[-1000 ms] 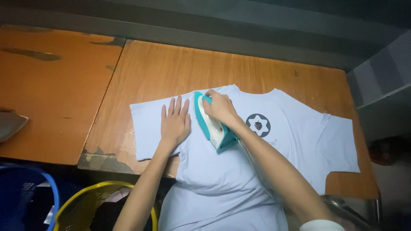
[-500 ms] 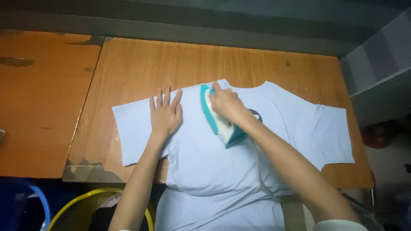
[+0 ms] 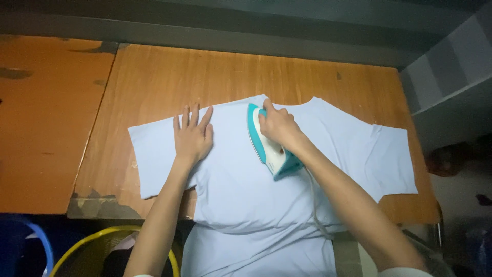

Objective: Ironing a white t-shirt on a wooden table to remove wrinkles.

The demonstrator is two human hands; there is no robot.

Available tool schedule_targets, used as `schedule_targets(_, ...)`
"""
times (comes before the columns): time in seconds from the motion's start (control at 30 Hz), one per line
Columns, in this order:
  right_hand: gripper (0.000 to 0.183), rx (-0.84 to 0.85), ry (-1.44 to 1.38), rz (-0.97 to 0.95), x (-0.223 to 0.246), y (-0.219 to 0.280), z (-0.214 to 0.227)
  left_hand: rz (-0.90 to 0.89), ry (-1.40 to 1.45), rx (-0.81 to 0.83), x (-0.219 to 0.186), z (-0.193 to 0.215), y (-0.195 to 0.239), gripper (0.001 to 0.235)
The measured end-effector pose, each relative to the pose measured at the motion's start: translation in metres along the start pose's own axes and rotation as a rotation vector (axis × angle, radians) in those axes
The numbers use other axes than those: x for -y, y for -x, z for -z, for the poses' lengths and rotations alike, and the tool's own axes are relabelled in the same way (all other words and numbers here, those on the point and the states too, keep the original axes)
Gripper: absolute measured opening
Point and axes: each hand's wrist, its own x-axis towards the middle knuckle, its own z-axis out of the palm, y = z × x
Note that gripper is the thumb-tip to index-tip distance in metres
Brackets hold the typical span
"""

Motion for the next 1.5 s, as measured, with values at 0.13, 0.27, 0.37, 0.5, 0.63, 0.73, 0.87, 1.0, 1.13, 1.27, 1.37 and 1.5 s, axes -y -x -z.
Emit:
schedule_targets(0.13,0.035,-0.056,-0.050,-0.081,0.013,-0.009,0.000,-0.010,-0.017,-0.002,0.002,-0.001,0.000,0.050)
schedule_targets(0.27,0.040,-0.025,-0.093,-0.147,0.019,0.007,0.010,-0.019,-0.035,0.007,0.002,0.001,0.001,0.050)
schedule_targets(0.37,0.041,-0.027,-0.097,-0.153,0.014,0.010,0.008,-0.019,-0.043,0.013,0.002,0.000,0.001,0.051)
schedule_targets(0.5,0.042,-0.068,-0.107,-0.142,0.011,0.004,0.008,-0.023,-0.046,0.010,0.004,-0.003,0.001,0.051)
schedule_targets(0.63,0.041,-0.084,-0.122,-0.076,0.010,0.004,0.006,-0.033,-0.041,0.008,0.029,-0.008,0.006,0.052)
schedule_targets(0.73,0.043,-0.045,-0.113,-0.030,0.025,0.018,0.020,0.012,-0.053,0.004,0.059,0.001,0.027,0.051)
schedule_targets(0.87,0.048,0.056,-0.101,0.025,0.047,0.041,0.037,0.081,-0.041,0.011,0.107,0.010,0.056,0.049)
schedule_targets(1.0,0.043,0.162,0.051,0.208,0.081,0.051,0.027,0.100,-0.004,-0.003,0.126,0.007,0.062,0.049)
schedule_targets(1.13,0.043,0.256,0.136,0.447,0.114,0.042,0.003,0.087,-0.018,-0.031,0.124,0.008,0.065,0.049)
schedule_targets(1.27,0.044,0.260,0.105,0.500,0.150,0.032,-0.010,0.089,-0.033,-0.028,0.124,0.008,0.064,0.049)
schedule_targets(1.37,0.035,0.092,0.208,0.498,0.158,-0.015,-0.044,0.102,0.004,-0.058,0.131,0.008,0.064,0.051)
schedule_targets(1.5,0.025,-0.089,0.203,0.412,0.168,-0.044,-0.079,0.129,-0.007,-0.069,0.148,0.012,0.066,0.050)
